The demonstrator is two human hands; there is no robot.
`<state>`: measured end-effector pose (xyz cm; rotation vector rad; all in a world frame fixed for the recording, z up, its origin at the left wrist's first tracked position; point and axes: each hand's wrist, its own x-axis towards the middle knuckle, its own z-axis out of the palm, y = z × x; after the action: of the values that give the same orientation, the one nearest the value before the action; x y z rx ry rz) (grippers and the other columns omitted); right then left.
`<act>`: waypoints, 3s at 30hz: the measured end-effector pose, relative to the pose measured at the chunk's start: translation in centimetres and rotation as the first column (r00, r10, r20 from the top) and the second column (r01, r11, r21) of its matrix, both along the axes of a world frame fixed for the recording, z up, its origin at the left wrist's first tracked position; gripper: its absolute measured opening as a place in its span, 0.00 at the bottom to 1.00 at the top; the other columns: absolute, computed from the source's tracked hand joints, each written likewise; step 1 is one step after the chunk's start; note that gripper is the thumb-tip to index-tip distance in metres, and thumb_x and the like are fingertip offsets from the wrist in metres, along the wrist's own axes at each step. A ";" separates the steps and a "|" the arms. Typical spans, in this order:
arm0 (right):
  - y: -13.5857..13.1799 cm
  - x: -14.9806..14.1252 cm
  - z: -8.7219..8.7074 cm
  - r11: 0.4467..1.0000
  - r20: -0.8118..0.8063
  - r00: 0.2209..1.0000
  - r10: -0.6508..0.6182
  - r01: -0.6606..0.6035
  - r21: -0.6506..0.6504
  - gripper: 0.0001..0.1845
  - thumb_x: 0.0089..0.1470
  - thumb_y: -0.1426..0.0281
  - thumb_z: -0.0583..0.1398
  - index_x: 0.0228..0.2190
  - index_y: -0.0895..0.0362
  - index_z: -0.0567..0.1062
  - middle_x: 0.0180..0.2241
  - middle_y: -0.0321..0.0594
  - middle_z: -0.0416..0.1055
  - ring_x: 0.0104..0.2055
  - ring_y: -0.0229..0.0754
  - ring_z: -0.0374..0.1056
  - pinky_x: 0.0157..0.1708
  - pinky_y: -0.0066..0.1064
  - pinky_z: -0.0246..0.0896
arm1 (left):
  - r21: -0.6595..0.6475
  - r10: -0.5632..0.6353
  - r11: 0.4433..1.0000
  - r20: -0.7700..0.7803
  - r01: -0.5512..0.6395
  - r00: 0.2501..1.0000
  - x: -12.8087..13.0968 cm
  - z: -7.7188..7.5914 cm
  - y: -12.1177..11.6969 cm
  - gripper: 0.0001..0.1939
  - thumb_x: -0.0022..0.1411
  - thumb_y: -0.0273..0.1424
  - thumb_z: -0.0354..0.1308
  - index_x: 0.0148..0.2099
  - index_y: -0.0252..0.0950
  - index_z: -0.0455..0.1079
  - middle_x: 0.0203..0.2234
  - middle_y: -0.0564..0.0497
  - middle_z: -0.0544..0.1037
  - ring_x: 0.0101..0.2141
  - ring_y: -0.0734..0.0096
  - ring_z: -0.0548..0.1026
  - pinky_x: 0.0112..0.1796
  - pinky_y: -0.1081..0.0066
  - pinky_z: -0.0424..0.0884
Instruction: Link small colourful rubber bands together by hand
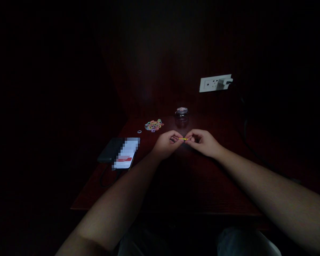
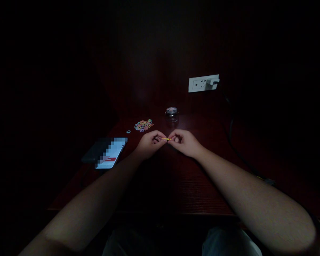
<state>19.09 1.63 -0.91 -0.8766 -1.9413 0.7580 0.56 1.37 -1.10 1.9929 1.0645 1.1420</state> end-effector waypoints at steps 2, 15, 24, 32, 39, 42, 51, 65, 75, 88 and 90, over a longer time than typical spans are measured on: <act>0.0 0.0 0.0 1.000 0.003 1.000 -0.004 0.004 0.004 0.12 0.48 0.63 0.61 0.29 0.60 0.73 0.20 0.34 0.63 0.22 0.33 0.55 0.22 0.26 0.52 | -0.005 0.003 1.000 0.000 -0.003 1.000 0.0 0.0 0.0 0.11 0.54 0.35 0.59 0.36 0.32 0.70 0.27 0.51 0.74 0.27 0.78 0.69 0.28 0.77 0.64; -0.1 0.1 0.1 0.999 -0.024 1.000 -0.019 0.019 0.030 0.10 0.48 0.64 0.60 0.28 0.59 0.72 0.19 0.33 0.61 0.22 0.32 0.54 0.21 0.25 0.50 | -0.013 0.021 1.000 0.019 -0.021 1.000 -0.3 0.0 0.2 0.11 0.54 0.34 0.59 0.37 0.32 0.70 0.29 0.50 0.74 0.29 0.77 0.69 0.28 0.77 0.65; 0.0 0.0 0.0 1.000 -0.029 1.000 0.009 -0.010 -0.016 0.10 0.47 0.64 0.61 0.30 0.59 0.71 0.19 0.32 0.60 0.20 0.32 0.54 0.20 0.25 0.49 | -0.013 -0.005 1.000 0.019 0.005 1.000 -0.3 -0.1 0.2 0.11 0.53 0.34 0.60 0.36 0.32 0.69 0.28 0.51 0.74 0.28 0.78 0.69 0.27 0.77 0.65; 0.0 -0.1 0.1 1.000 -0.015 1.000 0.008 -0.008 -0.016 0.10 0.47 0.65 0.61 0.30 0.60 0.72 0.19 0.32 0.61 0.21 0.32 0.54 0.20 0.25 0.50 | -0.021 -0.014 1.000 0.008 0.014 1.000 -0.2 0.1 0.0 0.10 0.53 0.34 0.60 0.35 0.32 0.69 0.27 0.51 0.72 0.27 0.78 0.69 0.27 0.78 0.64; 0.0 -0.1 0.1 1.000 -0.010 1.000 0.004 -0.005 -0.024 0.10 0.47 0.65 0.61 0.29 0.60 0.72 0.18 0.32 0.61 0.20 0.32 0.54 0.20 0.25 0.48 | -0.021 -0.020 1.000 0.015 0.020 1.000 -0.2 0.0 0.0 0.10 0.53 0.33 0.60 0.35 0.32 0.69 0.26 0.52 0.72 0.27 0.78 0.68 0.27 0.78 0.64; -0.1 -0.1 0.1 1.000 -0.007 1.000 0.003 -0.003 -0.024 0.10 0.47 0.65 0.61 0.29 0.60 0.72 0.18 0.32 0.60 0.20 0.32 0.53 0.20 0.25 0.48 | -0.022 -0.029 0.999 0.018 0.030 0.999 -0.2 0.0 0.1 0.09 0.53 0.33 0.60 0.35 0.32 0.69 0.27 0.51 0.72 0.27 0.79 0.68 0.27 0.78 0.63; -0.3 -0.2 0.3 0.999 -0.001 1.000 0.007 -0.007 -0.035 0.11 0.46 0.64 0.61 0.29 0.59 0.71 0.18 0.32 0.60 0.20 0.32 0.53 0.21 0.26 0.48 | -0.023 -0.042 0.999 0.020 0.043 0.999 -0.2 0.3 -0.1 0.09 0.54 0.33 0.60 0.35 0.32 0.69 0.27 0.51 0.73 0.27 0.78 0.68 0.27 0.77 0.64; -0.3 -0.1 0.4 1.000 0.027 1.000 -0.003 0.004 -0.014 0.11 0.49 0.65 0.60 0.29 0.61 0.72 0.18 0.32 0.60 0.20 0.32 0.53 0.20 0.25 0.48 | -0.049 -0.042 0.998 0.007 0.042 0.999 -0.2 0.3 0.0 0.10 0.55 0.35 0.59 0.35 0.32 0.71 0.28 0.50 0.75 0.29 0.76 0.70 0.30 0.76 0.65; 0.0 -0.1 -0.1 0.999 -0.102 0.993 0.054 -0.054 0.000 0.13 0.47 0.68 0.61 0.37 0.58 0.69 0.28 0.35 0.64 0.22 0.30 0.55 0.21 0.24 0.51 | -0.063 -0.050 0.997 0.012 0.050 0.999 -0.2 0.2 0.0 0.11 0.57 0.35 0.57 0.36 0.31 0.71 0.29 0.48 0.76 0.29 0.74 0.71 0.31 0.74 0.67; -0.2 -0.3 0.0 0.999 -0.061 0.997 0.052 -0.051 0.017 0.14 0.48 0.67 0.61 0.38 0.60 0.73 0.26 0.37 0.66 0.22 0.32 0.55 0.21 0.25 0.51 | -0.063 -0.045 0.997 -0.022 0.043 0.999 -0.2 0.1 0.1 0.11 0.57 0.35 0.56 0.34 0.30 0.71 0.27 0.49 0.75 0.28 0.75 0.70 0.30 0.75 0.64; -0.2 -0.3 0.1 0.998 -0.047 0.998 0.044 -0.043 0.037 0.14 0.48 0.66 0.61 0.38 0.60 0.74 0.27 0.38 0.67 0.23 0.33 0.55 0.22 0.26 0.52 | -0.077 -0.045 0.996 -0.017 0.044 0.999 -0.2 0.2 0.0 0.11 0.56 0.35 0.56 0.34 0.30 0.71 0.27 0.49 0.75 0.27 0.75 0.70 0.30 0.75 0.64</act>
<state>18.82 1.48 -0.86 -0.7901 -1.9316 0.7604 0.35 1.41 -0.94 1.9613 1.0520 1.0462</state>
